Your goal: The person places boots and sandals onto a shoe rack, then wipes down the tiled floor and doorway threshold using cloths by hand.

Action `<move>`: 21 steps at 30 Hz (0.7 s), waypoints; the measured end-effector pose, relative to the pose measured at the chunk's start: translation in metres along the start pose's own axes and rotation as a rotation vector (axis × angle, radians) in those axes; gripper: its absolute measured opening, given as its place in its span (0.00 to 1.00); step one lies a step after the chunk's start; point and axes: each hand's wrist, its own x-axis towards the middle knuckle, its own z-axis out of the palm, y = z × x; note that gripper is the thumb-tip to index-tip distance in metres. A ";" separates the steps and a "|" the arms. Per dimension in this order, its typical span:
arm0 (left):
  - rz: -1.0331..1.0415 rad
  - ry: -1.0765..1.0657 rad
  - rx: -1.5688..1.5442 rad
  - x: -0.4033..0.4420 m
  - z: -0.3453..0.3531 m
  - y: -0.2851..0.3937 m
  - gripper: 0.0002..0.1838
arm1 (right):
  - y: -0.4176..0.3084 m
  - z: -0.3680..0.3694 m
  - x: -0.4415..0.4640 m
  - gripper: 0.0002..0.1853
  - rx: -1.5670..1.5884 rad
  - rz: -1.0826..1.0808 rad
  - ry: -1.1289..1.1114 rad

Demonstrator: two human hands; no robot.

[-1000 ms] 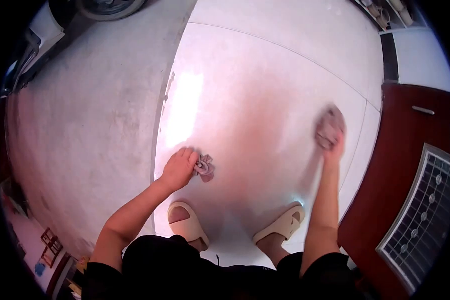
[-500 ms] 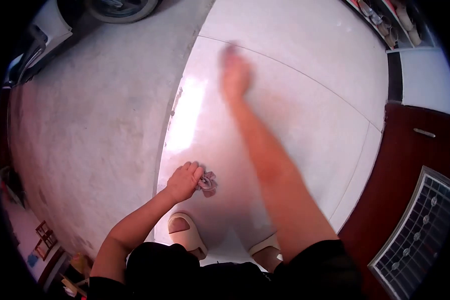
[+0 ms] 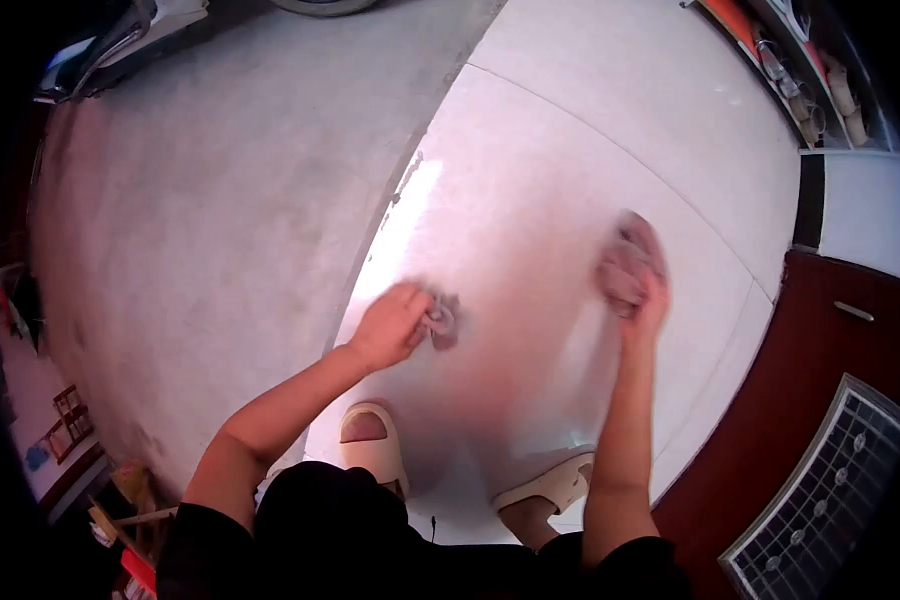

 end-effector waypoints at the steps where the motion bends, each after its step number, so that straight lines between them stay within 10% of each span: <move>1: -0.022 0.074 -0.014 0.009 -0.006 0.002 0.21 | -0.016 -0.042 0.001 0.24 -0.179 -0.102 0.334; 5: 0.176 0.147 0.091 0.044 -0.008 -0.023 0.21 | -0.018 -0.237 0.060 0.16 -0.771 -0.255 0.814; 7: 0.276 0.158 0.103 0.051 -0.004 -0.037 0.21 | -0.021 -0.186 0.078 0.13 -1.563 -0.307 1.011; 8: 0.322 0.161 0.110 0.054 -0.002 -0.041 0.21 | -0.023 -0.131 0.101 0.09 -1.577 -0.143 1.090; 11: 0.343 0.180 0.120 0.055 0.004 -0.048 0.22 | 0.021 -0.080 0.186 0.12 -1.562 -0.600 0.947; 13: 0.330 0.159 0.110 0.054 0.006 -0.050 0.23 | 0.027 -0.002 0.209 0.16 -1.367 -0.383 0.846; 16: 0.343 0.166 0.108 0.059 0.004 -0.047 0.24 | 0.075 0.071 0.229 0.24 -1.493 -0.602 0.433; 18: 0.335 0.174 0.125 0.057 0.008 -0.048 0.24 | 0.100 0.132 0.220 0.19 -1.206 -0.237 0.111; 19: 0.322 0.173 0.131 0.055 0.008 -0.047 0.25 | 0.109 0.154 0.213 0.14 -1.186 -0.111 -0.411; 20: 0.316 0.169 0.135 0.056 0.009 -0.046 0.25 | 0.077 0.191 0.163 0.11 -0.726 0.387 -0.575; 21: 0.319 0.157 0.137 0.057 0.008 -0.047 0.26 | 0.108 0.198 0.143 0.17 -0.264 0.429 -0.757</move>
